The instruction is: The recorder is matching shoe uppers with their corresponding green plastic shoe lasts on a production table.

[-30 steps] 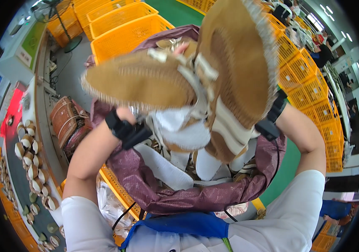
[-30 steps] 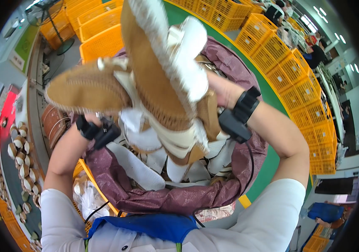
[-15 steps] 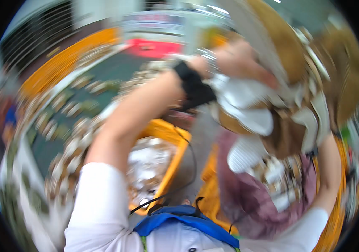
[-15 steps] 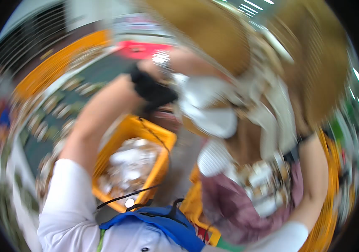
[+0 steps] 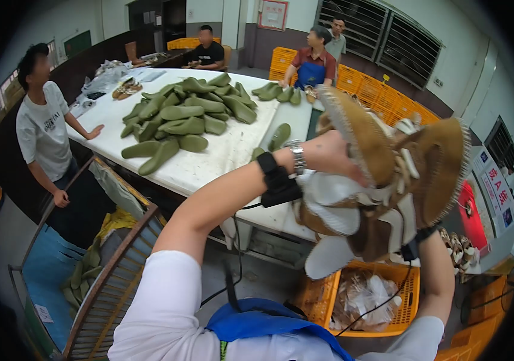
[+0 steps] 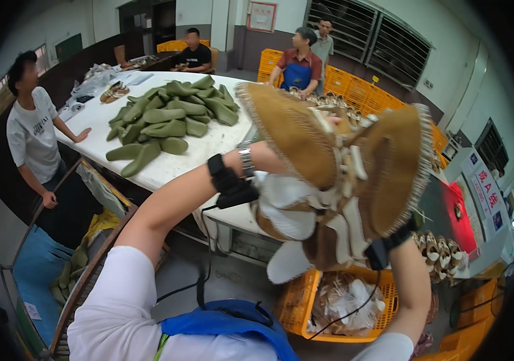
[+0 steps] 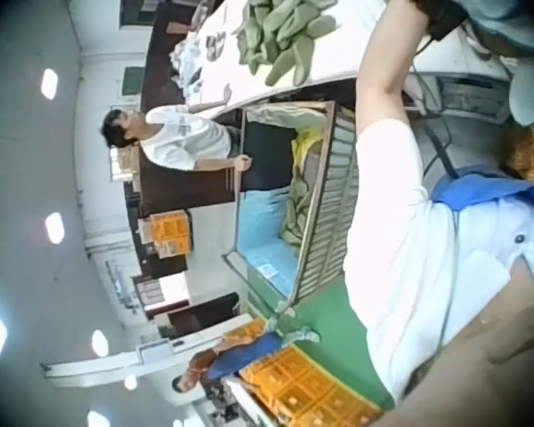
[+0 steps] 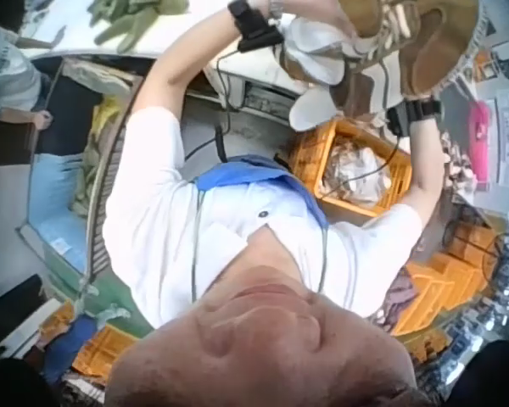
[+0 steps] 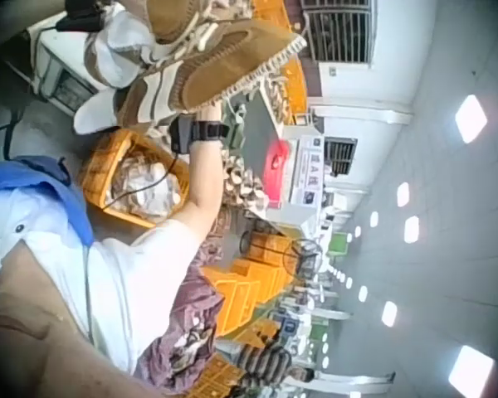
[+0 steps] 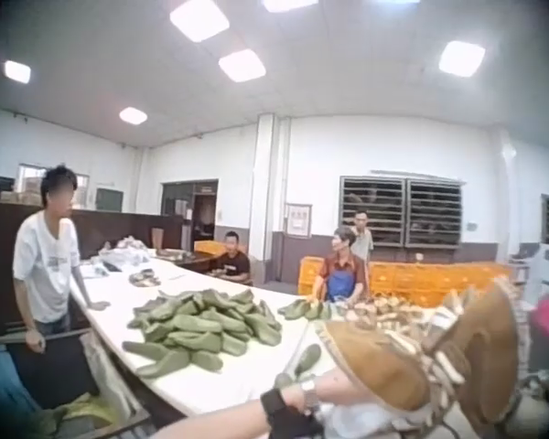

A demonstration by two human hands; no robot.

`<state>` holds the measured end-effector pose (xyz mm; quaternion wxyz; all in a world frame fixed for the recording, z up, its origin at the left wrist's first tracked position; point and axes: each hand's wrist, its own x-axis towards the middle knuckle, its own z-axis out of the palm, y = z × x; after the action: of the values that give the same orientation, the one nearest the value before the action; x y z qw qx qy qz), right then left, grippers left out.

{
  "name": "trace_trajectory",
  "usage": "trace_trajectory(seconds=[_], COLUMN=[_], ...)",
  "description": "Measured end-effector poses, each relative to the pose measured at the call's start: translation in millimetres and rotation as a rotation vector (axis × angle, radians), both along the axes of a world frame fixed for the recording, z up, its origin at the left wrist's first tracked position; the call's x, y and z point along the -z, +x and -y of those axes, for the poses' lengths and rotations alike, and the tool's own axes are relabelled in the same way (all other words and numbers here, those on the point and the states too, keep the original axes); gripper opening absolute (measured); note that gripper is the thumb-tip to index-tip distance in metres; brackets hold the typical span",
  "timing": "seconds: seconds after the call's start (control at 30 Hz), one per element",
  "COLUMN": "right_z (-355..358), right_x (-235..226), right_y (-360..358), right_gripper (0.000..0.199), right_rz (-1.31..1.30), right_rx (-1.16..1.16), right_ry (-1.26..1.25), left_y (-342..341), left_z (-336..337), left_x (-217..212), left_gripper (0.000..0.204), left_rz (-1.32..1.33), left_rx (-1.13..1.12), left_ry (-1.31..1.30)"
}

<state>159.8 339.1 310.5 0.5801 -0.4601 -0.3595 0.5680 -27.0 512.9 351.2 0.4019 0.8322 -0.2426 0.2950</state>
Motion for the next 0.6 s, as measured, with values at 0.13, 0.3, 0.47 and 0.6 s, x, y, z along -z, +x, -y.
trace_trajectory(seconds=[0.13, 0.3, 0.47, 0.6], right_z=[-110.0, -164.9, -266.4, -353.5], right_x=[2.0, 30.4, 45.8, 78.0], right_y=[-49.2, -53.7, -48.9, -58.7], right_gripper=[0.033, 0.033, 0.032, 0.049], right_rz=[-0.036, -0.071, -0.097, -0.071], right_rx=[-0.014, 0.026, 0.035, -0.033], right_ry=[0.011, 0.003, -0.02, -0.168], left_y=[-69.0, -84.4, -87.0, -91.2], left_z=[-64.5, -144.3, -231.5, -309.9], left_x=[-2.8, 17.7, 52.1, 104.9], left_gripper=[0.067, 0.069, 0.074, 0.089], left_rz=[-0.129, -0.243, -0.353, -0.367], left_rx=[-0.196, -0.278, -0.45, -0.517], left_ry=[0.203, 0.13, 0.104, 0.051])
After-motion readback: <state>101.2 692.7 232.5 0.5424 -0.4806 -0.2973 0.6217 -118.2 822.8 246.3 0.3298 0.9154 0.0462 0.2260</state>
